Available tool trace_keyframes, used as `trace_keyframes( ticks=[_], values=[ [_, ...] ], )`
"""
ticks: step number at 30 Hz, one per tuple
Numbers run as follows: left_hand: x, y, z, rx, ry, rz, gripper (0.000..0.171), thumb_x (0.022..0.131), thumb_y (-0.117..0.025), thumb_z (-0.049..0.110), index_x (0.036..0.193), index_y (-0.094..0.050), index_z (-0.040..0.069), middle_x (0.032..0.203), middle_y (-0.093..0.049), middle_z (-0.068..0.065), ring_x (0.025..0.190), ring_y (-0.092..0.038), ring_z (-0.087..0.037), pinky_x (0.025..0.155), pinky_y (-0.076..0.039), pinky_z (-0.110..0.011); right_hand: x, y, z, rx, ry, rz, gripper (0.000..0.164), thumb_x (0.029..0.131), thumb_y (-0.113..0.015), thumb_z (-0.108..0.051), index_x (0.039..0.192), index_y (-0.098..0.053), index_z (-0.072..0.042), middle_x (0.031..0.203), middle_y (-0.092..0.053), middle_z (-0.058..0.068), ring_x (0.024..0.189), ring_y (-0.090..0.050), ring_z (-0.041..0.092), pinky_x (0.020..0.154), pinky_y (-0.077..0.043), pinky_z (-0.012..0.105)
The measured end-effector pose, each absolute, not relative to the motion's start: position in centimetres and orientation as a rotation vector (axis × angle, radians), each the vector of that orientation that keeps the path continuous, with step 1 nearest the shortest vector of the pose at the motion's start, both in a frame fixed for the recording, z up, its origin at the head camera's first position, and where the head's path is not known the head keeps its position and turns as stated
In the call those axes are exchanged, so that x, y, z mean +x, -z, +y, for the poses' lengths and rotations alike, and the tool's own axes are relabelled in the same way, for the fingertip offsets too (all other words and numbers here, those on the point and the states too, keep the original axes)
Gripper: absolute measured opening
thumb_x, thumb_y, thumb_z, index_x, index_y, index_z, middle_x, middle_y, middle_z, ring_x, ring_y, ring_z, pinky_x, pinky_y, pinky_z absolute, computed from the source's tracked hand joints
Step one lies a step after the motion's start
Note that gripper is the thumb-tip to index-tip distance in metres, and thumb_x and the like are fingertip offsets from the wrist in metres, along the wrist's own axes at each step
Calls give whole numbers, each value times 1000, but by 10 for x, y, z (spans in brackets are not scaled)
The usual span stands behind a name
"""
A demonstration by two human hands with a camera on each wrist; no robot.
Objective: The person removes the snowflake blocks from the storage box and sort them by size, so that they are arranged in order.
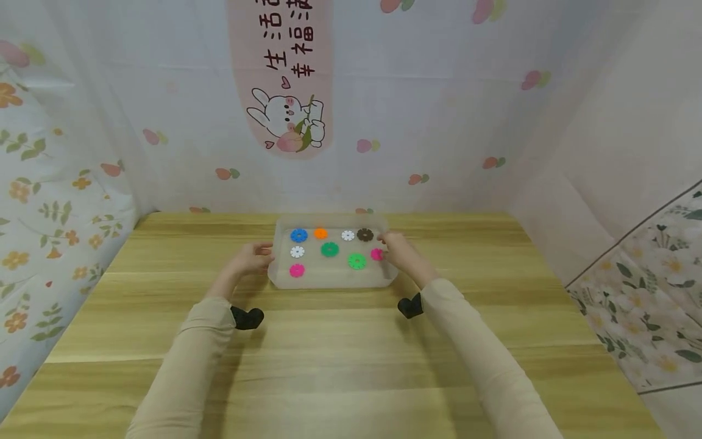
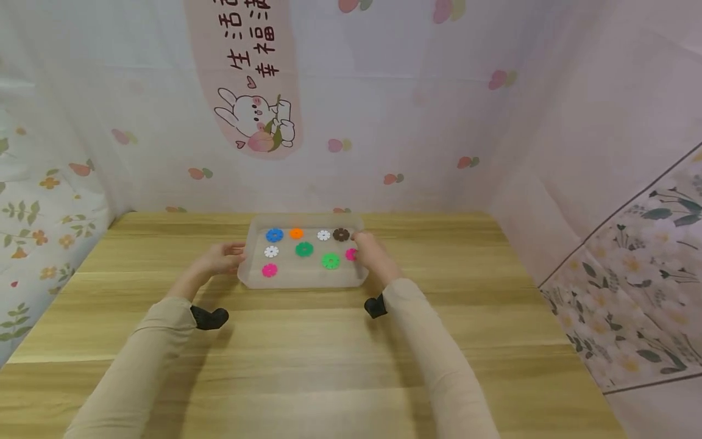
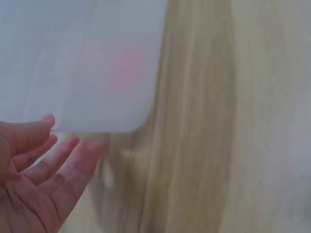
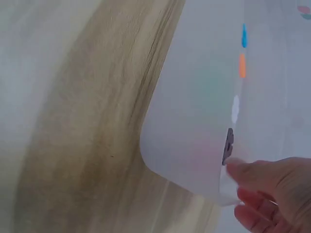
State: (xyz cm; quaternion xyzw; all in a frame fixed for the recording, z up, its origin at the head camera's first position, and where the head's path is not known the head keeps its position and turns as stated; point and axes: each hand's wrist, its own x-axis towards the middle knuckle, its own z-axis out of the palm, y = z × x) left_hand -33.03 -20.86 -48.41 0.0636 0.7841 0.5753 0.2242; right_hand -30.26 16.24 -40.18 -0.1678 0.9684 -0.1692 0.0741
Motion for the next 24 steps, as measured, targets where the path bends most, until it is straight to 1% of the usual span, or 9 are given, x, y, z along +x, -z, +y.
trace_keyframes(
  ticks=[3,8,10,14,17,18,21,23,24],
  values=[
    [-335,495,-214,153,-1644,2082,59,88,-61,18,140,-35,4,130,-48,-24,104,-59,-29,81,-53,-42,-304,404,158,-544,276,2924,32,83,-58,7,114,-59,5,115,-61,19,109,-55,34,94,-47,40],
    [-290,432,-187,-10,-1500,2159,53,95,-47,9,140,-25,-6,137,-35,-33,109,-56,-28,83,-53,-32,-307,411,153,-563,61,2897,32,80,-69,-9,111,-64,-3,113,-64,11,112,-52,33,98,-41,45],
    [-280,417,-181,-43,-1489,2157,51,96,-43,6,140,-23,-8,137,-33,-34,103,-57,-24,78,-53,-28,-309,413,152,-555,57,2879,33,78,-71,-16,108,-65,-4,110,-65,10,109,-51,31,96,-41,46],
    [-276,407,-176,-67,-1529,2134,49,95,-43,3,140,-24,-7,137,-34,-34,97,-58,-19,75,-51,-24,-316,412,151,-513,84,2834,24,79,-71,-19,97,-65,-4,97,-66,8,98,-53,27,90,-42,44],
    [-288,425,-180,-78,-1560,2141,50,95,-46,5,140,-28,-2,136,-38,-32,97,-58,-20,78,-52,-28,-321,409,150,-492,132,2783,23,80,-71,-20,95,-63,-4,92,-64,7,94,-54,26,90,-41,44],
    [-299,443,-186,-40,-1618,2116,49,93,-51,7,139,-34,1,131,-45,-30,94,-60,-20,76,-53,-29,-323,408,149,-487,152,2769,25,80,-70,-22,96,-62,-4,92,-64,7,95,-54,26,92,-40,44],
    [-325,483,-202,-45,-1659,2090,52,90,-58,13,138,-39,9,128,-51,-24,95,-61,-25,78,-53,-38,-326,409,147,-460,252,2765,30,80,-70,-24,100,-61,-3,94,-63,8,97,-53,28,97,-35,47],
    [-343,513,-216,24,-1744,2033,50,86,-64,16,133,-47,15,118,-59,-19,88,-64,-24,71,-55,-38,-325,413,147,-447,304,2801,32,79,-72,-25,101,-61,-4,95,-63,8,97,-53,27,100,-30,47],
    [-344,515,-217,18,-1738,2034,50,86,-64,17,133,-47,15,118,-59,-19,89,-64,-25,71,-55,-38,-324,415,147,-445,323,2827,32,78,-73,-25,100,-61,-5,94,-64,7,96,-54,26,99,-29,47]
  ],
)
